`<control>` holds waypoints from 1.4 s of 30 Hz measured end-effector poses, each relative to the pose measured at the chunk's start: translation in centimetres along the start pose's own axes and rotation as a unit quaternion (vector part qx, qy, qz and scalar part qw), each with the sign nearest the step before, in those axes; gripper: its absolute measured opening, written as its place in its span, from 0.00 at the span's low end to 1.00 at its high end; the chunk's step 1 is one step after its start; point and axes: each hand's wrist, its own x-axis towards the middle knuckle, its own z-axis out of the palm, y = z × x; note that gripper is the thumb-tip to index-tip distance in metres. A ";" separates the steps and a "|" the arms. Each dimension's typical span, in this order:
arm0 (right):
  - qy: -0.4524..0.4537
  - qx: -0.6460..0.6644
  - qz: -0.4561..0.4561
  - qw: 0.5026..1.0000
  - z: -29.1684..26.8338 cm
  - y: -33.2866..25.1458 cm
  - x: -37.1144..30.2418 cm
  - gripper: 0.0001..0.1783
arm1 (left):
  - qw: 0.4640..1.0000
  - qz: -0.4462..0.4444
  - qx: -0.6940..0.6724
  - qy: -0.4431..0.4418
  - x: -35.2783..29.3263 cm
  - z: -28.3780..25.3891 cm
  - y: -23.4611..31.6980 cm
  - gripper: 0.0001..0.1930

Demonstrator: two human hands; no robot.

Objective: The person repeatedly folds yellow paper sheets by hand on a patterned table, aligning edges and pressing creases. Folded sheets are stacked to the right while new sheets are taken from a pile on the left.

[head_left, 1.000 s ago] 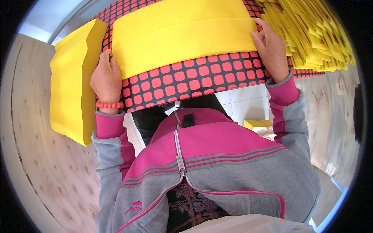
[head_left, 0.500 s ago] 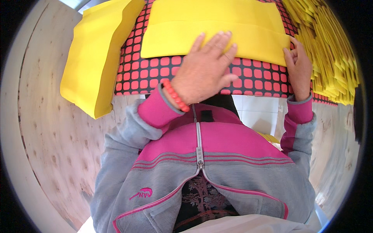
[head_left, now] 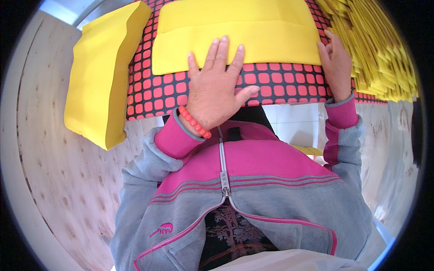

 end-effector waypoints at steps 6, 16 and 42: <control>0.062 -0.048 -0.019 0.997 -0.9 -2.3 -0.2 0.19 | 0.999 0.005 0.034 -0.004 0.0 0.0 0.1 0.40; -0.064 0.146 -0.194 0.968 3.6 -17.2 -5.7 0.32 | 0.999 0.012 0.049 0.009 -0.1 0.6 -0.4 0.36; -0.020 -0.144 0.004 0.989 -2.6 -7.9 -5.6 0.33 | 0.989 -0.092 0.054 0.099 -4.5 -1.7 -7.1 0.40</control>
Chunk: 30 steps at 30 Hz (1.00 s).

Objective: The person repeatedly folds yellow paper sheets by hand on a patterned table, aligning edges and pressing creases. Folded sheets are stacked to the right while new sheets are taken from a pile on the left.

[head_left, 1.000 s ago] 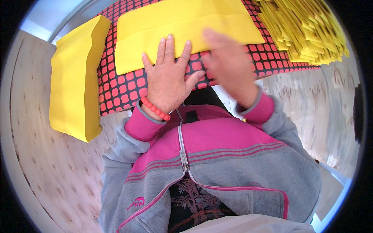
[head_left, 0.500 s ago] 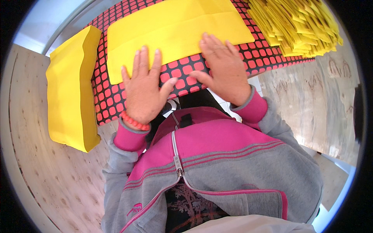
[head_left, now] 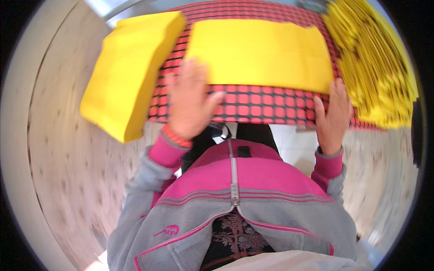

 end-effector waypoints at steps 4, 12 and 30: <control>-0.027 0.123 -0.168 0.978 0.1 -5.5 1.1 0.29 | 0.981 0.115 -0.143 0.063 2.5 1.4 5.9 0.35; -0.157 0.122 -0.200 0.959 2.0 -5.6 1.3 0.31 | 0.980 0.102 -0.150 -0.086 1.6 1.5 3.5 0.41; -0.112 -0.085 -0.030 0.990 1.3 4.3 -0.7 0.29 | 0.999 0.002 -0.053 -0.002 -1.0 -0.6 -2.5 0.39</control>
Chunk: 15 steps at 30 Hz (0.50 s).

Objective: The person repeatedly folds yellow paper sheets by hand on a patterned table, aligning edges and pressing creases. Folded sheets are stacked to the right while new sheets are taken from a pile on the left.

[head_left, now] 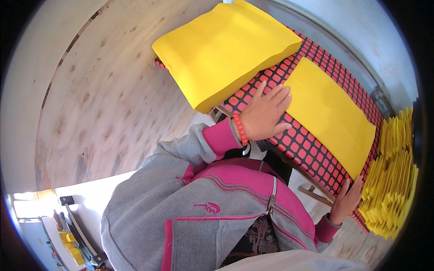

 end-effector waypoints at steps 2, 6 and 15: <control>0.058 0.009 -0.038 0.998 -0.5 -0.7 0.2 0.31 | 1.000 -0.010 0.011 -0.011 0.9 -0.4 0.2 0.37; 0.113 0.084 -0.125 0.982 -1.7 -3.3 0.9 0.32 | 0.997 0.022 0.060 -0.036 2.9 -1.0 0.5 0.25; 0.067 0.213 -0.198 0.955 -1.8 -5.7 4.0 0.32 | 0.990 0.103 0.096 -0.032 5.2 -1.0 2.6 0.20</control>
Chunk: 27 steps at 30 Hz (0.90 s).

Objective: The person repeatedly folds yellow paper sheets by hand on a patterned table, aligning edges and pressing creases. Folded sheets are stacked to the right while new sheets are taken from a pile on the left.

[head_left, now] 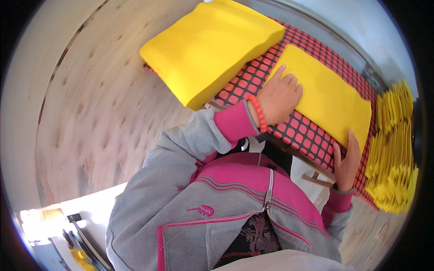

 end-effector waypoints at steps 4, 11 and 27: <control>-0.003 -0.002 0.000 1.000 -0.6 0.1 0.4 0.30 | 0.998 0.063 -0.019 -0.001 2.4 0.9 2.0 0.23; 0.016 -0.061 -0.025 0.998 -1.0 0.1 1.2 0.31 | 0.994 0.093 -0.017 -0.047 4.9 1.8 4.1 0.18; 0.065 -0.014 -0.154 0.986 -4.0 -2.5 -5.2 0.14 | 0.997 0.031 0.017 0.070 7.8 3.9 -1.1 0.18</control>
